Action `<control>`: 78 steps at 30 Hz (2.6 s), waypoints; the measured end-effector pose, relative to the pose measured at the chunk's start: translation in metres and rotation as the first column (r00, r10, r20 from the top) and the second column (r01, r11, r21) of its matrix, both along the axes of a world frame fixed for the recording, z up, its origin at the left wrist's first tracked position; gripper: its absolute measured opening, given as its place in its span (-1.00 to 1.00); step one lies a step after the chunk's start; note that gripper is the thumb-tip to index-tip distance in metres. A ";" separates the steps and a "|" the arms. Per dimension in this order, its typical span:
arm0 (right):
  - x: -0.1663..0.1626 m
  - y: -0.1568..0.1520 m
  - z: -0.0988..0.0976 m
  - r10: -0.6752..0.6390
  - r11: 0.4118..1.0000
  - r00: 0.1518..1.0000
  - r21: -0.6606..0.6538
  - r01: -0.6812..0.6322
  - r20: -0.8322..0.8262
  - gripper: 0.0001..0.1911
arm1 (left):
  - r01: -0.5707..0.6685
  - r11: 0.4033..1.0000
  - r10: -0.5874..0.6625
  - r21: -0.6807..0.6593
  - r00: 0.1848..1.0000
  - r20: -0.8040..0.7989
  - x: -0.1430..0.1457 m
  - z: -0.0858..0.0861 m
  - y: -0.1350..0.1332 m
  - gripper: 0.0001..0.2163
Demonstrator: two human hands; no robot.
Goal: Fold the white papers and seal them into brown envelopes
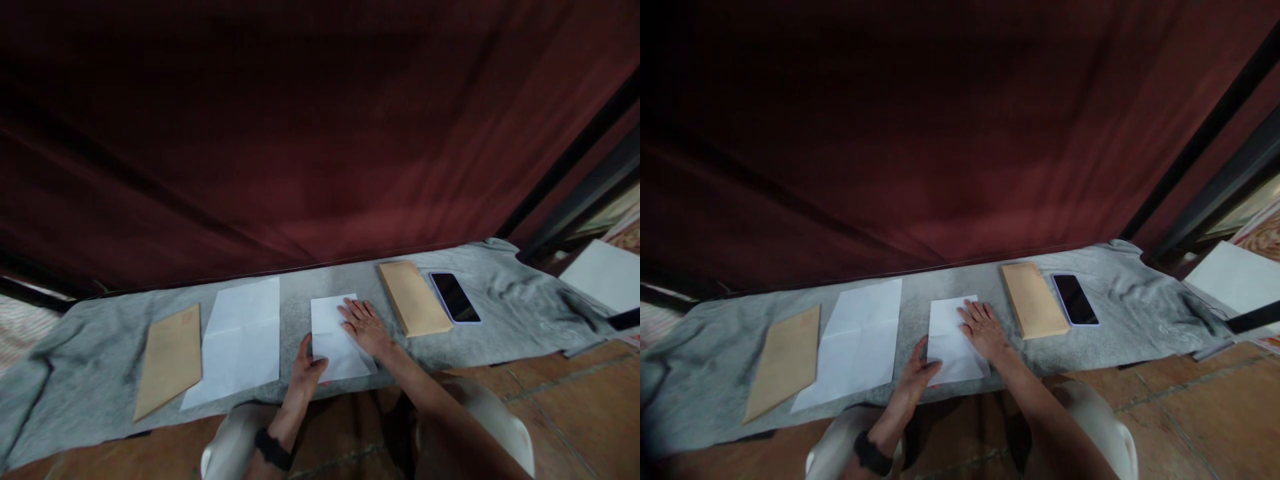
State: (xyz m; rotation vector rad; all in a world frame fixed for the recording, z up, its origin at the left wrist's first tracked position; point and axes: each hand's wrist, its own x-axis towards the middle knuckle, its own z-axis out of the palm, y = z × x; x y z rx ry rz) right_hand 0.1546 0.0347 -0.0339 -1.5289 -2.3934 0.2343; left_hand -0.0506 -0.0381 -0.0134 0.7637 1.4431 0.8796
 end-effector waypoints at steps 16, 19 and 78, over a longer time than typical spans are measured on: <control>-0.033 -0.029 0.015 0.348 0.927 0.932 -0.111 -0.358 -0.097 -0.54 | -0.002 0.996 -0.002 0.091 0.999 0.042 0.016 0.014 -0.013 -0.04; -0.039 -0.019 0.011 0.302 0.948 0.951 -0.081 -0.307 -0.071 -0.53 | 0.018 0.997 -0.023 0.071 0.997 0.070 0.015 0.013 -0.013 -0.09; 0.022 -0.008 0.020 -0.332 0.886 0.937 -0.374 0.272 -0.106 -0.73 | 0.097 0.879 0.175 0.467 0.846 -0.504 -0.005 0.001 0.028 -0.67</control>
